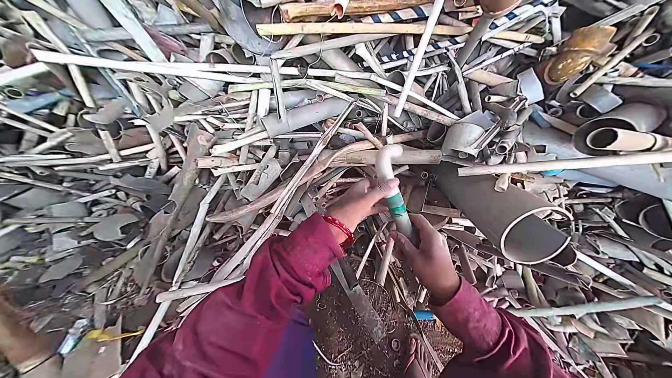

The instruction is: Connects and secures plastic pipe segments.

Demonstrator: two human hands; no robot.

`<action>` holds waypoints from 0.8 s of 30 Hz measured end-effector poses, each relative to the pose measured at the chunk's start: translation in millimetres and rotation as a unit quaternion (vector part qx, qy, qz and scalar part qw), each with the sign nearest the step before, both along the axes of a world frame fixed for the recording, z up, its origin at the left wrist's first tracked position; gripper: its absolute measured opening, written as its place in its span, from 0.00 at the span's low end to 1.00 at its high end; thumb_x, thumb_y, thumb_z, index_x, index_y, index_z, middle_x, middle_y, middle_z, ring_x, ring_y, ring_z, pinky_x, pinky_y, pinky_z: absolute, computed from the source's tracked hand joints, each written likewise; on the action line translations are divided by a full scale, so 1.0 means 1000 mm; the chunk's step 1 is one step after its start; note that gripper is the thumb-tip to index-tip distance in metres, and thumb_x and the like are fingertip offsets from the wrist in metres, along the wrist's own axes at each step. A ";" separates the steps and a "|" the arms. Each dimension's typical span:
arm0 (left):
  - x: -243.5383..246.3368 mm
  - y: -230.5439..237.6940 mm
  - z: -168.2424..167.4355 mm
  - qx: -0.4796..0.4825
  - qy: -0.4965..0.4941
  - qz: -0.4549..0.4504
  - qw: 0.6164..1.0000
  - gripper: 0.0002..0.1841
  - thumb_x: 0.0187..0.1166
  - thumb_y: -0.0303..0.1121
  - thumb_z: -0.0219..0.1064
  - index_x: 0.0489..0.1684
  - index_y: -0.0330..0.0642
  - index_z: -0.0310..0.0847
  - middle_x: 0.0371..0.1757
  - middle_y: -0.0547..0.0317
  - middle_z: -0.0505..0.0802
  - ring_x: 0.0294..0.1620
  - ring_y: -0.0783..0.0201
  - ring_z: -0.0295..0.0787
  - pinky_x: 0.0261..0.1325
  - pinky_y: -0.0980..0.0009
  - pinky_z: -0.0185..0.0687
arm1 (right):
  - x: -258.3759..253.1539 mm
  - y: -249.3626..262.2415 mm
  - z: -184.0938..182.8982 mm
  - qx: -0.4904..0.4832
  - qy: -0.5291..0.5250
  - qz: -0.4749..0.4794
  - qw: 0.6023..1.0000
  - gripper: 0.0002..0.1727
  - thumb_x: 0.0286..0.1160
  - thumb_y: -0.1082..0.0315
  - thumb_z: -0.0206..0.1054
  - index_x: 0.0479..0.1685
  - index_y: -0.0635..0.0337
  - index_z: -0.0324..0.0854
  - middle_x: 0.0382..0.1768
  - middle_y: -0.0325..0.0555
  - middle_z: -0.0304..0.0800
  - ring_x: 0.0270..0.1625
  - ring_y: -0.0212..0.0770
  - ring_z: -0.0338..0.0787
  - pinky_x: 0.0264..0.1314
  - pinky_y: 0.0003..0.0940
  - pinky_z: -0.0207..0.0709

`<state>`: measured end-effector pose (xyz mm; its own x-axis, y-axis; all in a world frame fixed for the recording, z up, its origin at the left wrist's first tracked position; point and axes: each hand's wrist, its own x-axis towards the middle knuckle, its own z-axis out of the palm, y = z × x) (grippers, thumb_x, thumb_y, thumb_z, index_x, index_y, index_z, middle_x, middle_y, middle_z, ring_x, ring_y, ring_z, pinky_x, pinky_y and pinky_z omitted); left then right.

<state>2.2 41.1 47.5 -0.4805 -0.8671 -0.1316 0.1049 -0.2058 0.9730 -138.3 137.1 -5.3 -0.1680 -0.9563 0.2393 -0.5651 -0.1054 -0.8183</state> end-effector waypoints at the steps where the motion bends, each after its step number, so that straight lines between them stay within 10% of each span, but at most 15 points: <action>1: -0.001 0.002 -0.001 -0.021 -0.039 -0.013 0.999 0.19 0.88 0.34 0.62 0.67 0.27 0.73 0.50 0.49 0.89 0.46 0.66 0.89 0.55 0.69 0.86 | 0.002 -0.004 0.002 -0.018 0.023 -0.028 0.999 0.23 0.77 0.64 0.71 0.65 0.71 0.79 0.40 0.54 0.92 0.33 0.41 0.92 0.41 0.39 0.87; 4: -0.003 0.004 -0.010 -0.063 -0.057 0.016 0.996 0.13 0.80 0.27 0.71 0.53 0.25 0.81 0.41 0.49 0.92 0.38 0.68 0.93 0.49 0.73 0.90 | 0.009 -0.015 0.001 -0.066 0.061 -0.071 0.993 0.22 0.75 0.67 0.71 0.64 0.73 0.79 0.41 0.56 0.91 0.34 0.42 0.92 0.41 0.38 0.86; 24: 0.002 0.006 -0.021 -0.197 -0.083 0.033 0.976 0.12 0.72 0.19 0.70 0.52 0.31 0.84 0.42 0.55 0.95 0.39 0.74 0.93 0.48 0.75 0.90 | 0.036 -0.017 -0.005 -0.100 0.145 -0.131 0.976 0.24 0.73 0.71 0.72 0.63 0.79 0.74 0.48 0.70 0.90 0.42 0.63 0.95 0.45 0.56 0.86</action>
<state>4.7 47.0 26.5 -0.4230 -0.8941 0.1474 -0.0606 0.1902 0.9799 -102.1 119.8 -10.2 -0.2970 -0.8192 0.4907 -0.7987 -0.0684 -0.5978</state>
